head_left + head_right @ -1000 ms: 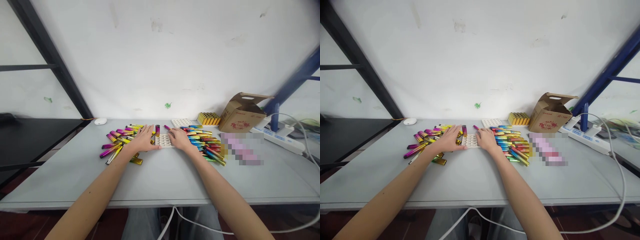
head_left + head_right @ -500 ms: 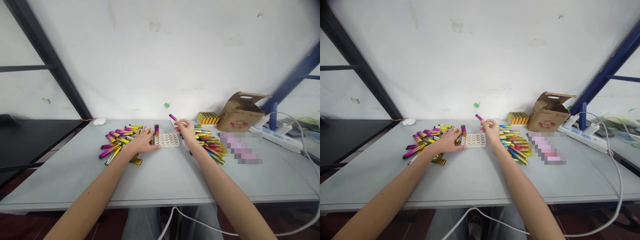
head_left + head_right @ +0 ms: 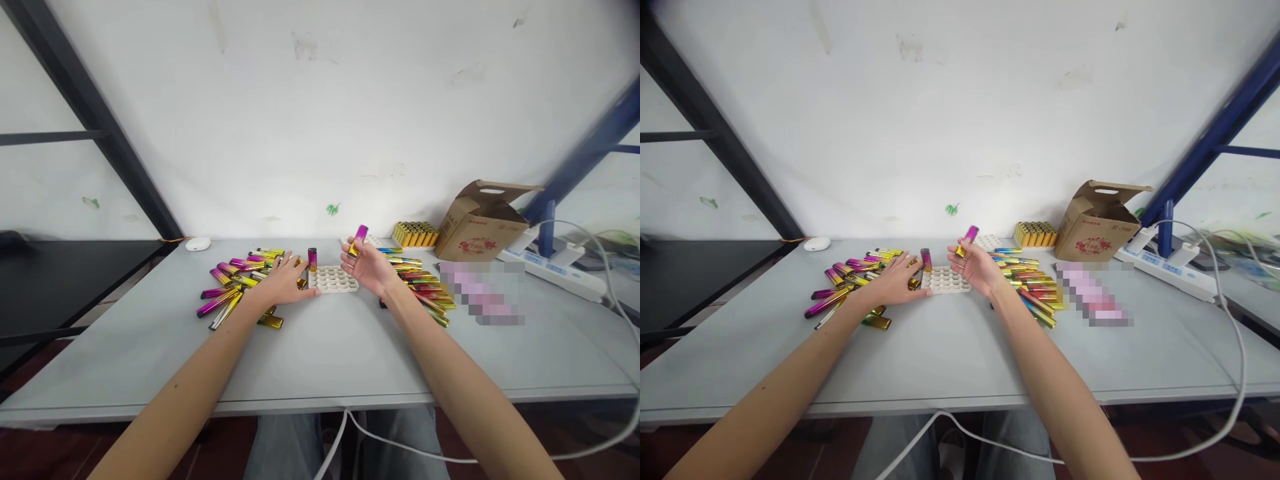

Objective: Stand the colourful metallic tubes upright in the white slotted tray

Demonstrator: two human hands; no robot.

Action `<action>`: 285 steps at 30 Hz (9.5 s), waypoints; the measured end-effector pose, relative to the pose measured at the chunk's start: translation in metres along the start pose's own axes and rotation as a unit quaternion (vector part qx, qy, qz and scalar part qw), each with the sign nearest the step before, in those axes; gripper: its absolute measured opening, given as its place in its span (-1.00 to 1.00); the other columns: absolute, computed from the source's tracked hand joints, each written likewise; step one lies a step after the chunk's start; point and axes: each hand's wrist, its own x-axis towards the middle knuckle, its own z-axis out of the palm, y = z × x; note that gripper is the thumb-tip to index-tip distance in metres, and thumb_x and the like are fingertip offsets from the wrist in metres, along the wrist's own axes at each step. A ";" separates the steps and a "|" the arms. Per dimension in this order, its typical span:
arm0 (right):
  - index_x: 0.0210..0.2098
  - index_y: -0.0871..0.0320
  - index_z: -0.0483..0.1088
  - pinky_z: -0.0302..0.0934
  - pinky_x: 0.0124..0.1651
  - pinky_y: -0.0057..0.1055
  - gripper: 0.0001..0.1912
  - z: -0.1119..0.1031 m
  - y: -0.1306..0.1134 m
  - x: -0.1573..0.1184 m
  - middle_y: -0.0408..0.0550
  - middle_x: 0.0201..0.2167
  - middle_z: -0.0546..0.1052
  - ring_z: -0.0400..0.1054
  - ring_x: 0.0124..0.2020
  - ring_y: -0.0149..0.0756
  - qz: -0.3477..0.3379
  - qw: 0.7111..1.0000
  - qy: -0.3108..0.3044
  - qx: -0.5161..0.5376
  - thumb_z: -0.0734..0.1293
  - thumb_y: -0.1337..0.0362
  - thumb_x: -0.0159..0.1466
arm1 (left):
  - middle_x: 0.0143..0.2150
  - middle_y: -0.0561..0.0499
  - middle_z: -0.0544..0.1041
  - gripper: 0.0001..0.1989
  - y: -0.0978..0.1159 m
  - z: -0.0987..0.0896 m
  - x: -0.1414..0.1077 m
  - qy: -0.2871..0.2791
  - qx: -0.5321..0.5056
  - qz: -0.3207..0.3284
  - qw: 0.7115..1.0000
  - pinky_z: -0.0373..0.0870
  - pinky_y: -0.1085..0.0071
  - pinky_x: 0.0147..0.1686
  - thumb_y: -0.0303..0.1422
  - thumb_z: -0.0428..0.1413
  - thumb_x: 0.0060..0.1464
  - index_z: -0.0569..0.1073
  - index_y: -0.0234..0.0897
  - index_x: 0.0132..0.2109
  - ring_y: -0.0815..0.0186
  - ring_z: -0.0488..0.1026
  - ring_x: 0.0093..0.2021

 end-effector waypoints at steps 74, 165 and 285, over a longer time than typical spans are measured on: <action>-0.66 0.12 0.16 -0.14 -0.66 -0.53 -0.51 0.003 0.010 -0.002 -0.31 -0.77 -0.06 -0.24 -0.72 -0.49 0.054 0.996 -0.064 0.023 0.11 -0.04 0.27 | 0.32 -0.27 0.21 -0.15 0.008 -0.002 -0.005 0.013 -0.020 0.021 0.999 -0.12 -0.17 0.32 0.29 -0.09 0.06 0.26 -0.22 0.27 -0.17 -0.09 0.41; 0.10 0.22 0.37 0.19 0.14 -0.12 -0.59 -0.018 0.050 0.013 0.17 -0.02 0.53 0.34 0.08 -0.01 -0.219 0.628 0.044 -0.746 0.25 0.21 0.31 | 0.12 -0.30 0.43 -0.54 -0.010 -0.009 -0.008 0.159 -0.005 -0.193 0.968 0.43 0.11 -0.03 -0.60 -0.09 0.11 0.42 -0.31 0.12 -0.01 0.45 0.05; -0.32 0.10 0.32 0.08 -0.52 -0.52 -0.77 0.010 0.009 0.004 -0.24 -0.52 0.38 0.26 -0.54 -0.45 -0.049 0.981 0.112 -0.149 0.35 0.11 0.13 | 0.23 -0.36 0.33 0.02 0.030 0.002 -0.007 0.168 -0.105 0.021 0.980 0.18 -0.02 0.19 -0.02 0.11 0.12 -0.31 -0.40 0.43 -0.11 0.23 0.27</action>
